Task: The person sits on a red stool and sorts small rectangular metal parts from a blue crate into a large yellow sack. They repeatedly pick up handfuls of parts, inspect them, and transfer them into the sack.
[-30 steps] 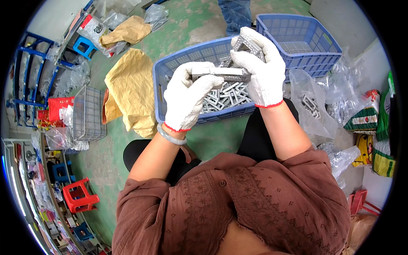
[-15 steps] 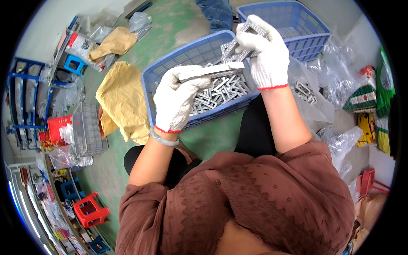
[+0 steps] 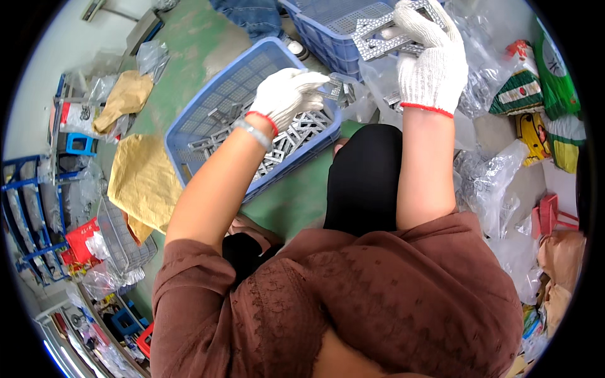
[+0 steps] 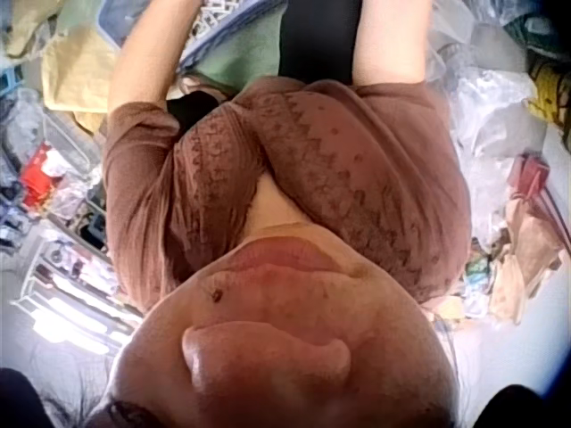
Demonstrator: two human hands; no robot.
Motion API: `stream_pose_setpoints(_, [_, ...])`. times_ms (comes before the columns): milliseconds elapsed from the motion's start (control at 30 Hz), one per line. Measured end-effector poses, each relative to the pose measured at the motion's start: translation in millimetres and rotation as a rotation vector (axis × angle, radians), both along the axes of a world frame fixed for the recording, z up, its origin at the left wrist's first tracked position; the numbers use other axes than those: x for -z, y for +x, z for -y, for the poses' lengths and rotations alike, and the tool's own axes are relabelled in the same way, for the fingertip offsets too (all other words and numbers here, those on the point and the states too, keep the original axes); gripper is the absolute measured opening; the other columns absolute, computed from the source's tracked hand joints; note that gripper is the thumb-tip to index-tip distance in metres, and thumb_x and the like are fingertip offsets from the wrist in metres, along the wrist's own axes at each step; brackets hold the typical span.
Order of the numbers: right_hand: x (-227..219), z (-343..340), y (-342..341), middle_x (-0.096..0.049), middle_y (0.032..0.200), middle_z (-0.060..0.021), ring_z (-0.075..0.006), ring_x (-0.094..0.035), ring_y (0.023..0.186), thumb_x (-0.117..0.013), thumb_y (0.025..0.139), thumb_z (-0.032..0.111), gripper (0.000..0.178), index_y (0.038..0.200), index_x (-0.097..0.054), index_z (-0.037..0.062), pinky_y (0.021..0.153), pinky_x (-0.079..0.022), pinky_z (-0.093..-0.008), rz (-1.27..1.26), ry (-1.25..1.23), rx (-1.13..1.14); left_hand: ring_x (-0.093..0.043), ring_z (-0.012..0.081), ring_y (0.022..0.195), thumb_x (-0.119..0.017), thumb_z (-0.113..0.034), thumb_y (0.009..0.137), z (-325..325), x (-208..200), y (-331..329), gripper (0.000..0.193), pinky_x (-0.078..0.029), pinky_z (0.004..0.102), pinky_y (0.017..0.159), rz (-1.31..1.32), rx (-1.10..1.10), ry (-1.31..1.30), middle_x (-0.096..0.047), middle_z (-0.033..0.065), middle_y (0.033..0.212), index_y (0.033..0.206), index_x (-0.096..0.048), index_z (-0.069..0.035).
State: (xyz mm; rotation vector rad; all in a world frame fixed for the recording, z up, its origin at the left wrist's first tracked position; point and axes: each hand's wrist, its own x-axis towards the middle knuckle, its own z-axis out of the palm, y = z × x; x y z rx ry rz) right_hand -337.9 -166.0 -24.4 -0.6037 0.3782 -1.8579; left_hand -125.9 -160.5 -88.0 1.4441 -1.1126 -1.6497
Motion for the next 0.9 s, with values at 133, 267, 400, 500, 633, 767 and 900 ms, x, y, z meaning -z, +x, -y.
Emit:
stream_pose_setpoints(133, [5.5,6.0,-5.0,-0.063,0.086,-0.0058,-0.0188,-0.063,0.073,-0.067,0.078,-0.006,0.023,0.098,-0.061,0.0042,0.068,-0.055,-0.0318,-0.099,-0.048,-0.024,-0.068,0.0207,0.093,-0.077,-0.025,0.08,66.1,61.7,-21.8,0.038,-0.056,0.0316,0.08,0.93,0.773,-0.51,-0.069,0.005,0.103,0.117,-0.07,-0.02])
stream_pose_setpoints(267, [9.7,8.3,1.2,-0.066,0.099,-0.0117,-0.0213,-0.066,0.083,-0.069,0.078,-0.007,0.046,0.122,-0.057,-0.006,0.073,-0.056,-0.0325,-0.052,0.13,0.171,-0.066,0.0249,0.102,-0.073,-0.024,0.081,106.6,114.4,-54.8,0.034,-0.054,0.036,0.089,1.172,0.878,-0.138,-0.068,0.002,0.112,0.115,-0.072,-0.03])
stream_pose_setpoints(400, [5.2,5.6,-3.7,-0.065,0.099,-0.012,-0.0226,-0.067,0.084,-0.068,0.078,-0.007,0.044,0.12,-0.057,-0.0067,0.074,-0.056,-0.0336,-0.031,0.086,0.101,-0.065,0.0258,0.111,-0.067,-0.028,0.083,115.0,146.4,-58.2,0.031,-0.053,0.036,0.093,1.434,1.155,-0.344,-0.066,0.0029,0.124,0.113,-0.072,-0.032])
stream_pose_setpoints(500, [-0.5,3.5,-4.9,-0.065,0.101,-0.0146,-0.024,-0.067,0.086,-0.067,0.079,-0.007,0.044,0.122,-0.056,-0.0089,0.075,-0.056,-0.0337,-0.032,0.056,0.083,-0.065,0.0309,0.11,-0.064,-0.036,0.083,117.9,152.9,-70.9,0.036,-0.052,0.0394,0.094,1.372,1.022,-0.264,-0.066,0.0083,0.126,0.114,-0.073,-0.019])
stream_pose_setpoints(633, [2.3,5.9,3.1,-0.065,0.104,-0.0183,-0.0258,-0.067,0.089,-0.066,0.079,-0.006,0.046,0.124,-0.055,-0.0113,0.077,-0.056,-0.0333,-0.029,0.067,0.183,-0.069,0.0329,0.104,-0.064,-0.027,0.081,112.7,150.8,-79.0,0.034,-0.054,0.0414,0.089,1.335,0.884,-0.372,-0.071,0.0148,0.116,0.108,-0.075,-0.01])
stream_pose_setpoints(767, [4.3,6.2,5.8,-0.065,0.105,-0.0192,-0.0263,-0.067,0.09,-0.066,0.079,-0.006,0.046,0.124,-0.055,-0.0113,0.078,-0.057,-0.0335,-0.013,0.079,0.183,-0.069,0.0336,0.105,-0.06,-0.025,0.081,116.8,154.9,-75.8,0.034,-0.054,0.0422,0.088,1.368,0.867,-0.38,-0.071,0.0155,0.116,0.108,-0.075,-0.009])
stream_pose_setpoints(900, [6.0,5.8,-2.7,-0.065,0.102,-0.017,-0.0252,-0.067,0.088,-0.066,0.079,-0.007,0.044,0.122,-0.057,-0.0091,0.078,-0.056,-0.0337,0.0,0.059,0.073,-0.068,0.0349,0.106,-0.057,-0.025,0.083,118.9,130.4,-66.6,0.036,-0.054,0.0412,0.089,1.274,0.715,-0.328,-0.07,0.0181,0.114,0.108,-0.075,-0.007])
